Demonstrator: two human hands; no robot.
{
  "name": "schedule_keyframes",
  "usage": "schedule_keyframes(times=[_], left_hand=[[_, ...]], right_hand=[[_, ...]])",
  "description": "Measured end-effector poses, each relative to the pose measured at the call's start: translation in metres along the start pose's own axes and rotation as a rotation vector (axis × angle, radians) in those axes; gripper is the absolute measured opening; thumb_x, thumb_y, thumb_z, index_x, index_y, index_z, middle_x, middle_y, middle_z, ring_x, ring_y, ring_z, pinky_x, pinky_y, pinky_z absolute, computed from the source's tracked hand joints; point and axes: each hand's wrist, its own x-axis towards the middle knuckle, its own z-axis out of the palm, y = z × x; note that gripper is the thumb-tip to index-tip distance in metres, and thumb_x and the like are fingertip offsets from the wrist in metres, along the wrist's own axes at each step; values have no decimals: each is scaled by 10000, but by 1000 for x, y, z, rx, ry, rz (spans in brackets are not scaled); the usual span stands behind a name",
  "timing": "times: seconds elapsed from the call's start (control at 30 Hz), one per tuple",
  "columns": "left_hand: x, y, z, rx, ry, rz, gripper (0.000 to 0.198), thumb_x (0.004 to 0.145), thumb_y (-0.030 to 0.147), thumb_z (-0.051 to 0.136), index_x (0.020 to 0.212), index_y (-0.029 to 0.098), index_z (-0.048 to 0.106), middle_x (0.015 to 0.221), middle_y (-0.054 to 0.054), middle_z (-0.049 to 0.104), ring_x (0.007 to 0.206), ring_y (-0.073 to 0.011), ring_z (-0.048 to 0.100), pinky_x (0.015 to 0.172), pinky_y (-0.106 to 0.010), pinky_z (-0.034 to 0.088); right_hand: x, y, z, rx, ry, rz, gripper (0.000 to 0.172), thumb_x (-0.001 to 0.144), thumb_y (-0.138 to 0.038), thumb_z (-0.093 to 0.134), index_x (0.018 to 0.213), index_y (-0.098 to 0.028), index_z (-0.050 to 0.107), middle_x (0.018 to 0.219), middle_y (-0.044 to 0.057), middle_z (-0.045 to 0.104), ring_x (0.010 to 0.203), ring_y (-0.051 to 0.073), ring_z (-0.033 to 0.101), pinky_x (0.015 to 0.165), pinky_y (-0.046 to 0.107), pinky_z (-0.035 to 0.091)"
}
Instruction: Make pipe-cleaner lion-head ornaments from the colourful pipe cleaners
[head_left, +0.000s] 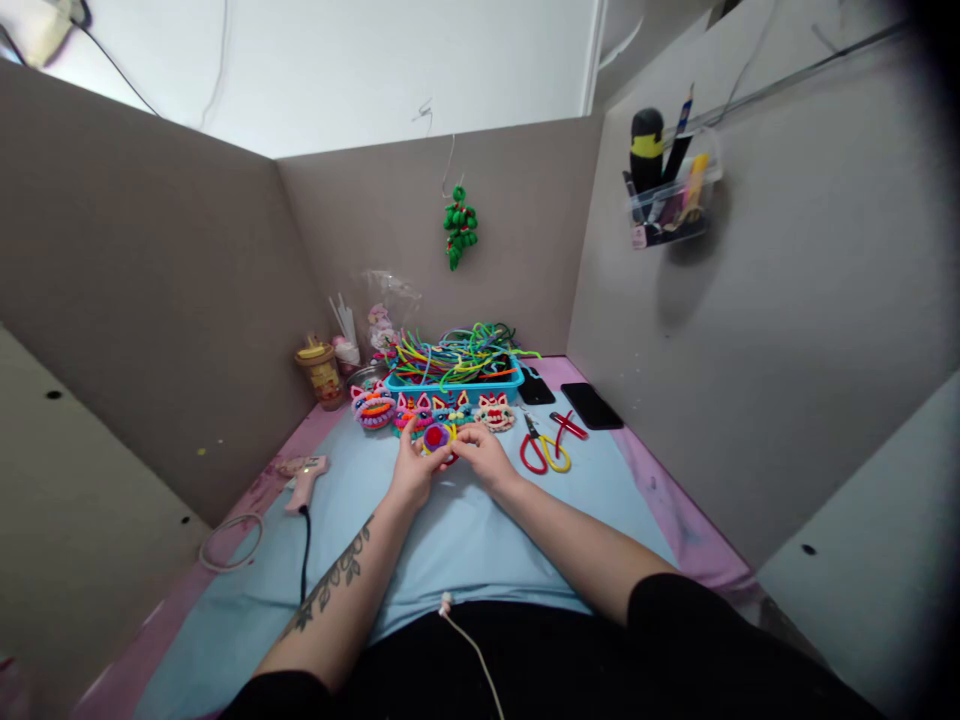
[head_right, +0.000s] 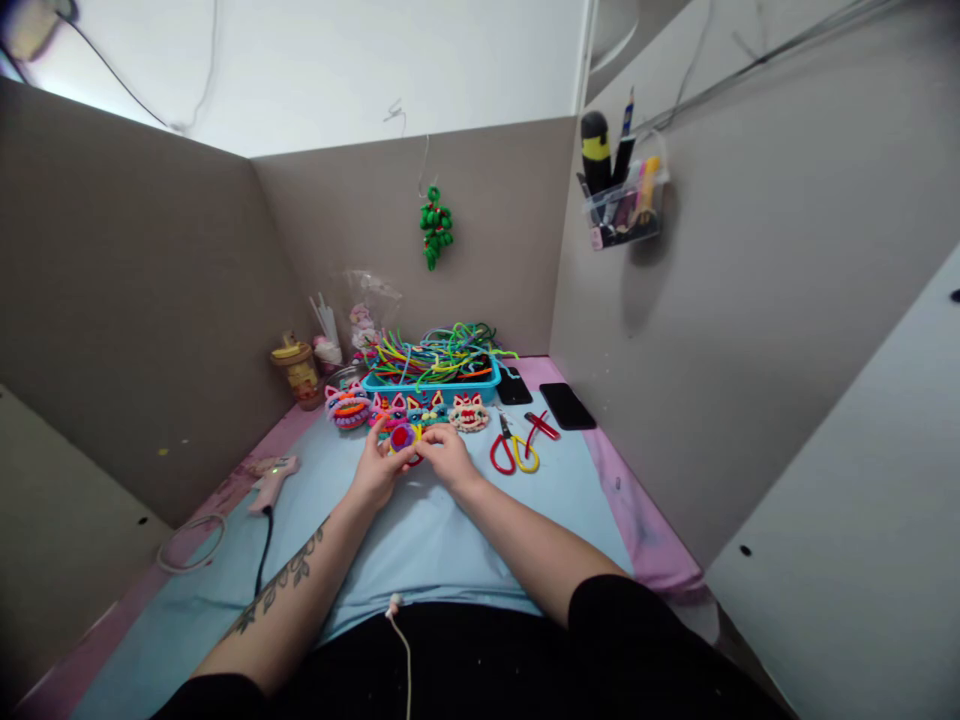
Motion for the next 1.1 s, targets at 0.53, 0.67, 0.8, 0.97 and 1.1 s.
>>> schedule_keyframes(times=[0.53,0.67,0.8,0.97,1.1], left_hand=[[-1,-4,5,143,2,198,1054,589,230,760,1414,294,106,846,11,560,487,-50,469,397,-148,374],[-2,-5,6,142,9,199,1048,582,234,769,1413,306,134,839,15,570,490,-51,477,397,-142,369],[-1,-2,3,59,-23,141,1040,571,269,789,1405,328,170,946,-13,593,637,-102,576,475,-177,462],[3,7,-8,-80,-95,-100,796,658,347,742,1341,294,337,976,-45,619,755,-152,622,592,-272,540],[6,9,-16,-56,-144,-191,734,645,266,766,1289,261,414,887,-45,652,669,-128,628,544,-222,521]], right_hand=[[0,4,10,99,130,67,184,602,-309,649,476,-192,581,781,19,537,836,178,502,772,287,390],[2,6,10,128,121,101,211,586,-334,657,462,-192,562,709,10,557,761,170,518,681,280,393],[6,3,7,177,57,203,214,565,-350,676,494,-183,561,594,-14,547,613,135,490,567,256,354],[10,-2,-1,228,48,378,237,521,-375,708,591,-180,593,548,-38,547,540,106,441,536,240,298],[11,-1,-5,228,44,412,238,516,-368,711,611,-174,611,573,-31,572,546,105,444,533,240,281]])
